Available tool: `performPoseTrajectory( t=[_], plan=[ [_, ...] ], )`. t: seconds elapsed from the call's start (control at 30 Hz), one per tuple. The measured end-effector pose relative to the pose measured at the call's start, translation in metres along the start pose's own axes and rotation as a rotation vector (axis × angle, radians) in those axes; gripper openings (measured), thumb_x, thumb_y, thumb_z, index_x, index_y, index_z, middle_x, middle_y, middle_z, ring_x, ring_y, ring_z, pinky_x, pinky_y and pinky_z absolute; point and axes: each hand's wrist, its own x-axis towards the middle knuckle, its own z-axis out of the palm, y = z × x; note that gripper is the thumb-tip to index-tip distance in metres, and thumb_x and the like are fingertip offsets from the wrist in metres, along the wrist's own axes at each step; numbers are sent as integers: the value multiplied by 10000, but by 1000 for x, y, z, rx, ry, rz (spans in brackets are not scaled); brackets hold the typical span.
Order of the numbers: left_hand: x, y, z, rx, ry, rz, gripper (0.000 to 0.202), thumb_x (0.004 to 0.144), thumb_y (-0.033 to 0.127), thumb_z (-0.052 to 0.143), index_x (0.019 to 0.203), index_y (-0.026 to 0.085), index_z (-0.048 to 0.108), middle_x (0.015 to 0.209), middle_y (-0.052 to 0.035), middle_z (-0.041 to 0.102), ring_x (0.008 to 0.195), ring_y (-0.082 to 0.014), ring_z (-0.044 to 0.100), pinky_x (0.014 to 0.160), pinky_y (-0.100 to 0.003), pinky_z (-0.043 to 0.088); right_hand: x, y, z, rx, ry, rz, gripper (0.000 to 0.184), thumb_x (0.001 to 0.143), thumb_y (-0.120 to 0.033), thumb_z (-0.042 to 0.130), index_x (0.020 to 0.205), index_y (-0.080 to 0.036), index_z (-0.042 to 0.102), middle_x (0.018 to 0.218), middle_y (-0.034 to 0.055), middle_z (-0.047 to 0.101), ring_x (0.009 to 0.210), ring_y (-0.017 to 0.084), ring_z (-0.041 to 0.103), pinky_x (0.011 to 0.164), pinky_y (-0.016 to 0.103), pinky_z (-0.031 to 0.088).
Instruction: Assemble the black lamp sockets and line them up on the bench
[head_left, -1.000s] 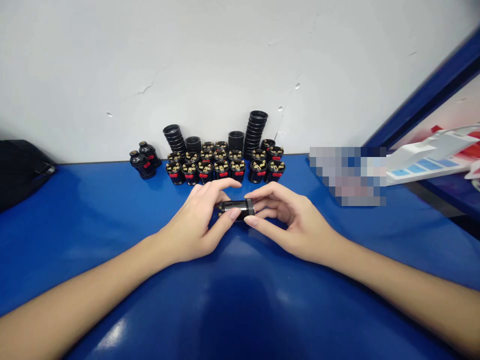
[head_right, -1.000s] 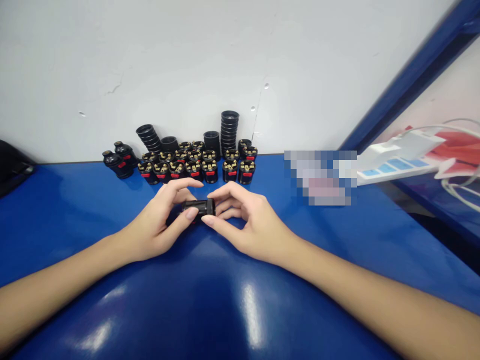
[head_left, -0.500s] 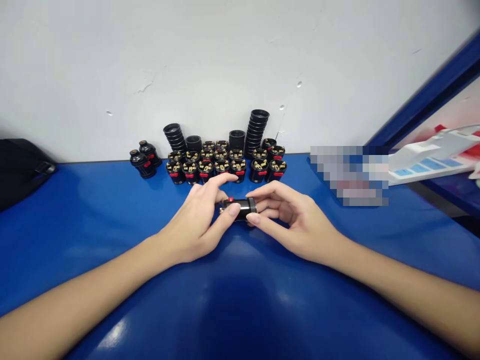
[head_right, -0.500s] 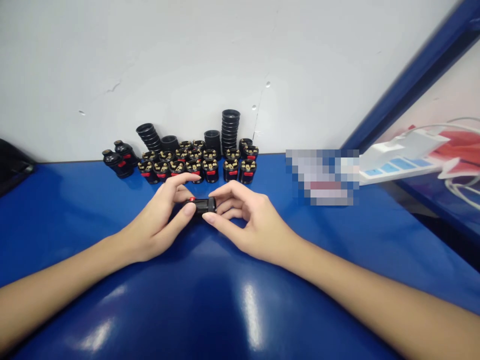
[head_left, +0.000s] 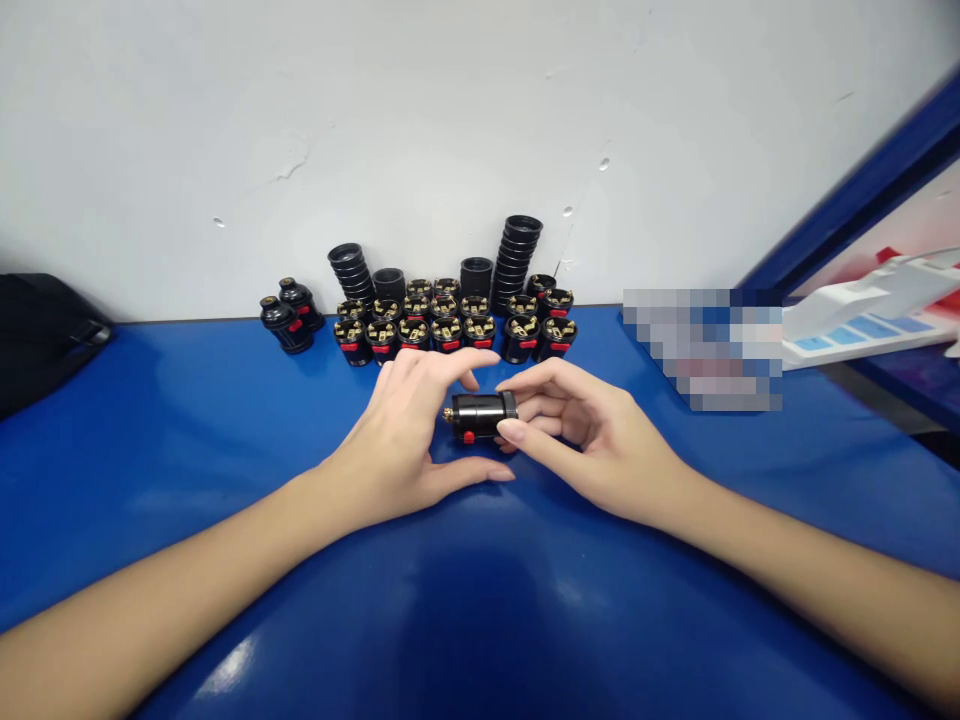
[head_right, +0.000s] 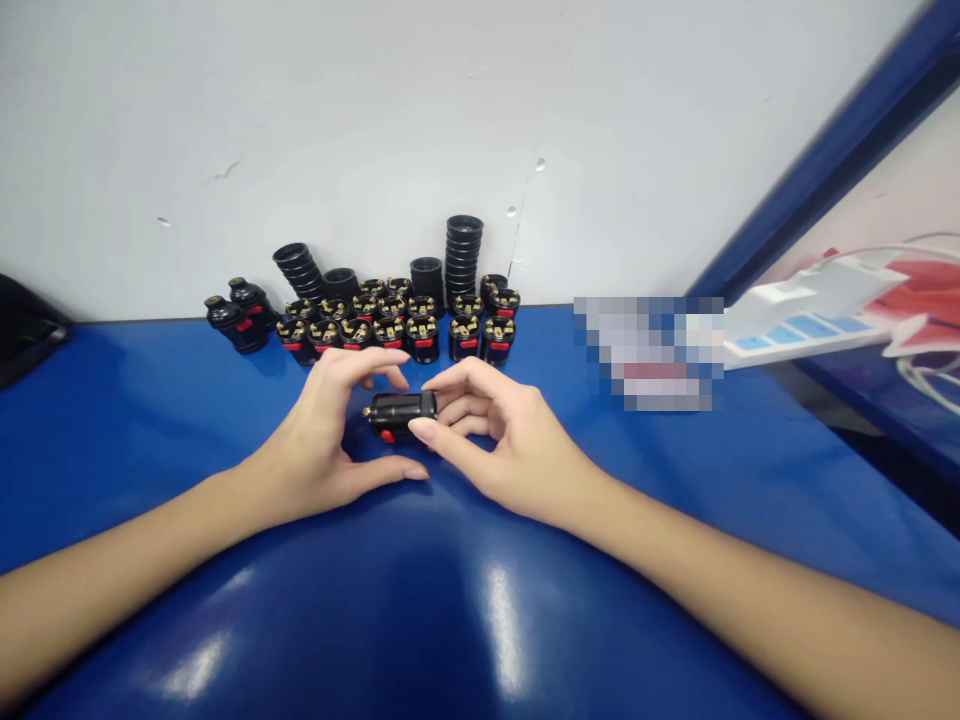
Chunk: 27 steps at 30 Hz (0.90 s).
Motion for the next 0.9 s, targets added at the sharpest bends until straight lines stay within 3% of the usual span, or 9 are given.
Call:
performPoseTrajectory(
  t=[0.07,0.17,0.27,0.4,0.5,0.57,0.7,0.8,0.9],
  plan=[
    [0,3,-2,-45,-75,-121,617,1057,490,631,1546,224,364,1106,-64,690,1014,-255,613,964,-457,440,-1,0,0,-15,4,-4,266,953,-308,800,1149,-206,652,1028,55,771,850,162,795,818,295,672],
    [-1,6,-4,-57,-147,-206,390,1146,361,409,1506,212,405,939,-23,689,948,-238,630,930,-448,414,-3,1,-1,-28,-9,-12,295,940,-312,816,1162,-208,653,1041,58,772,871,172,800,836,311,672],
    [-2,5,-3,-62,-120,-156,398,1109,322,512,1487,235,424,1011,-32,679,972,-234,648,928,-439,425,-3,1,-1,-27,-9,-4,285,949,-317,807,1163,-205,654,1022,62,779,863,179,797,836,328,672],
    [-3,0,0,-100,17,-15,530,1010,260,706,1466,260,435,1180,-67,655,1027,-228,654,929,-422,468,-1,0,-1,27,-11,19,253,971,-319,779,1145,-195,644,948,57,779,836,187,791,824,340,673],
    [-2,-4,3,-44,97,112,507,961,151,751,1381,244,483,1180,-70,665,1035,-221,616,928,-401,480,0,-1,-1,62,-22,31,238,979,-316,774,1130,-194,637,935,53,776,819,184,796,815,336,675],
    [-1,-4,4,6,103,149,543,952,172,778,1393,243,470,1238,-92,645,1120,-245,592,981,-423,479,0,-1,0,49,-20,29,236,977,-313,777,1130,-198,640,949,55,778,816,183,796,811,335,677],
    [-2,-2,4,-57,-22,-52,723,964,474,778,1495,247,343,1226,-108,624,1100,-281,603,976,-479,486,-1,-2,0,-7,0,17,257,960,-327,796,1138,-206,654,1021,66,776,843,181,792,819,330,680],
    [-3,1,1,-154,-131,-179,474,1103,388,521,1499,236,310,1008,-52,637,915,-237,616,901,-457,492,-2,-2,0,-26,7,12,294,942,-342,815,1150,-209,654,1051,71,774,865,189,796,832,340,682],
    [-5,2,0,-172,-141,-142,451,1093,299,514,1495,247,315,995,-47,632,888,-225,626,878,-436,497,-1,-1,0,-35,-2,10,299,941,-344,814,1152,-204,655,1036,72,778,855,190,793,832,346,682]
  ],
)
